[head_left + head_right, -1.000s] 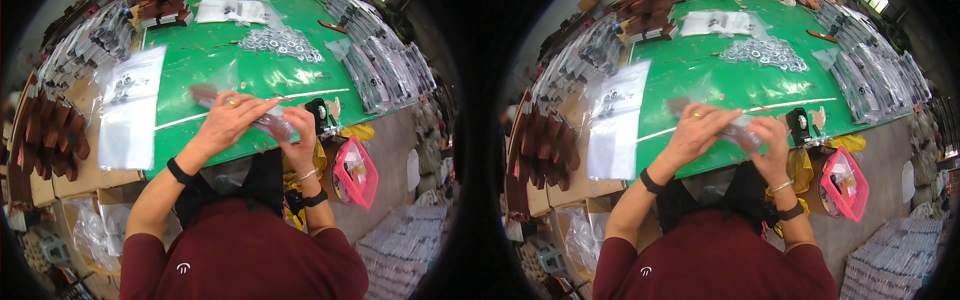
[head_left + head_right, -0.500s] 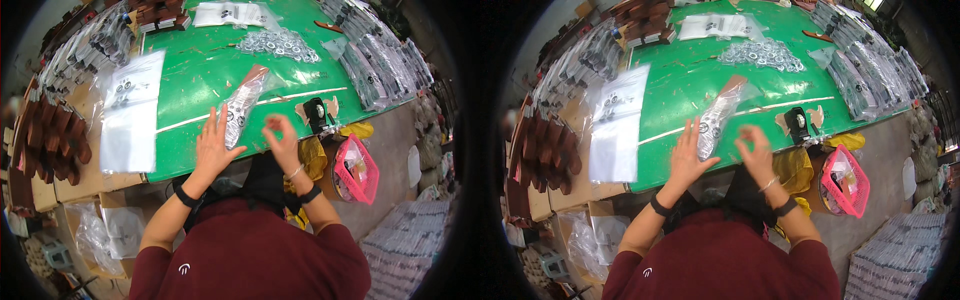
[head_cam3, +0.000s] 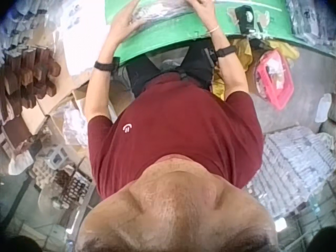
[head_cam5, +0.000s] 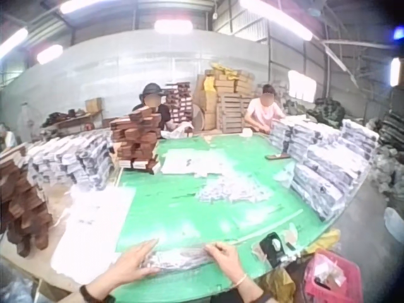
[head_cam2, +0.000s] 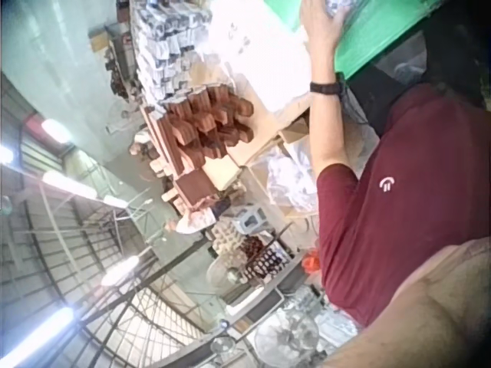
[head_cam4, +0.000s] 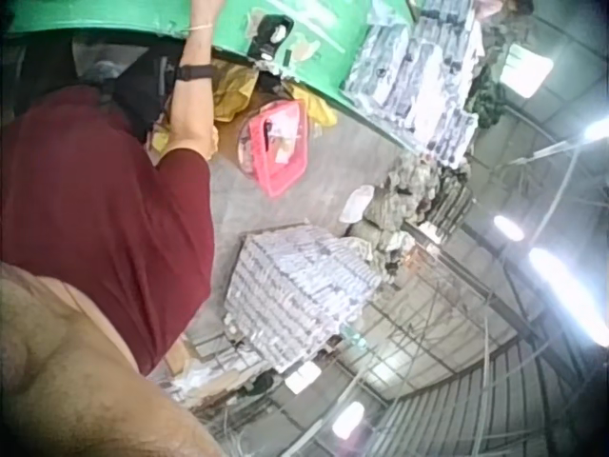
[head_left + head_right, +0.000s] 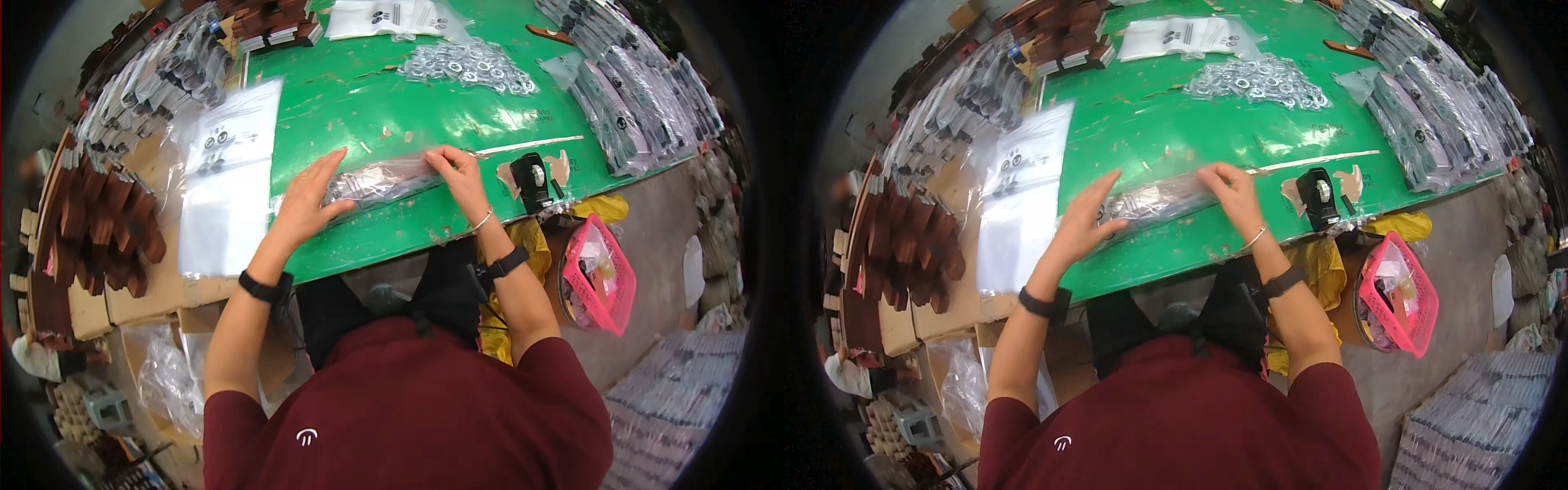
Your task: Packaging wooden furniture legs into plastic bags and sealing them with tape.
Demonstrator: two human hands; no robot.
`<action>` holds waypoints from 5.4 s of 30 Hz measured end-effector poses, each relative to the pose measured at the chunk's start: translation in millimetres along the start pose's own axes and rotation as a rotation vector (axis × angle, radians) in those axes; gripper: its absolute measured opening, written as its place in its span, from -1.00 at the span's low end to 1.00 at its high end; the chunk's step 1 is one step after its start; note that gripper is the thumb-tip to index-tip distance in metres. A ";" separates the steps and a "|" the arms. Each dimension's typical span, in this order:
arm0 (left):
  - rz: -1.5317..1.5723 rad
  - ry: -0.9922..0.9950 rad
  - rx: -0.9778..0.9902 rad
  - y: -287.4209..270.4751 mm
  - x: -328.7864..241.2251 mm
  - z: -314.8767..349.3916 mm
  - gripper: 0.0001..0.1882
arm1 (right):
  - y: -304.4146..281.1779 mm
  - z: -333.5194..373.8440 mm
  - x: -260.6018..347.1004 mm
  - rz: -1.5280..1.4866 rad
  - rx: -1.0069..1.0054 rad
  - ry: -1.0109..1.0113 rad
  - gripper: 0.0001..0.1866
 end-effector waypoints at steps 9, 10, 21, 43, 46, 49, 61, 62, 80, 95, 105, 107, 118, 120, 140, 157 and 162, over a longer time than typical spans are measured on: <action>0.440 -0.250 0.135 38.6 17.0 -62.6 -0.78 | 1.1 1.5 -16.7 -0.012 -0.132 0.011 -0.76; 0.596 -0.261 0.135 39.9 19.0 -63.4 -0.79 | 3.0 2.9 -17.9 -0.015 -0.135 0.008 -0.76; 0.365 -0.313 -0.038 47.6 -2.0 -71.0 -0.80 | -0.7 7.2 12.7 0.001 -0.267 -0.052 -0.80; -0.278 -0.047 -0.464 87.0 -42.2 -31.7 -0.57 | -30.7 1.8 20.0 0.478 0.234 -0.102 -0.48; -0.239 -0.035 -0.378 89.0 -38.1 -37.4 -0.64 | -34.1 2.0 13.0 0.633 0.238 -0.232 -0.50; -0.140 -0.032 -0.340 91.3 -36.3 -45.4 -0.83 | -31.3 5.7 26.7 0.841 0.222 -0.239 -0.59; 0.171 0.007 -0.245 103.1 -21.1 -69.2 -0.81 | -17.5 5.4 26.6 0.758 0.351 -0.291 -0.87; 0.174 0.011 -0.241 97.7 -24.6 -68.1 -0.81 | -16.2 6.7 26.6 0.708 0.360 -0.288 -0.87; 0.431 -0.211 -0.066 119.5 -18.3 -99.3 -0.78 | -29.1 -22.4 -3.4 0.432 0.177 -0.167 -0.85; 0.315 -0.162 -0.231 118.5 -15.4 -91.3 -0.83 | -21.1 -24.9 -29.3 0.426 0.040 -0.230 -0.80; 0.391 -0.353 0.290 127.7 8.7 -101.3 -0.70 | -22.0 -28.5 -32.9 0.360 -0.043 0.077 -0.82; 0.453 -0.359 0.304 123.1 18.3 -98.1 -0.68 | -9.7 -29.4 -29.8 0.237 -0.076 0.109 -0.81; 0.677 -0.392 0.528 99.6 8.2 -107.3 -0.77 | -15.4 -33.7 -33.1 0.135 -0.028 0.083 -0.79; 0.657 -0.356 0.550 99.1 5.0 -106.4 -0.77 | -17.0 -27.3 -37.8 0.081 -0.045 0.074 -0.79; 0.452 -0.244 0.529 79.3 -3.3 -97.3 -0.57 | -1.3 -14.6 -29.3 -0.042 -0.069 -0.160 -0.80; -0.245 0.097 -0.113 67.5 -105.5 -58.4 -0.61 | -25.4 44.7 -14.3 -0.258 -0.193 -0.106 -0.93; -0.296 0.056 -0.093 66.1 -121.0 -54.4 -0.63 | -41.2 46.4 -4.9 -0.225 -0.034 -0.008 -0.80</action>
Point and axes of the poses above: each hand's wrist, its own z-axis away from the middle knuckle, its own y-axis out of the palm, x = y × z, the point moved 2 cm from there along -z, towards the middle knuckle, and after that the axes turned 14 degrees about -z, right-handed, at the moved point
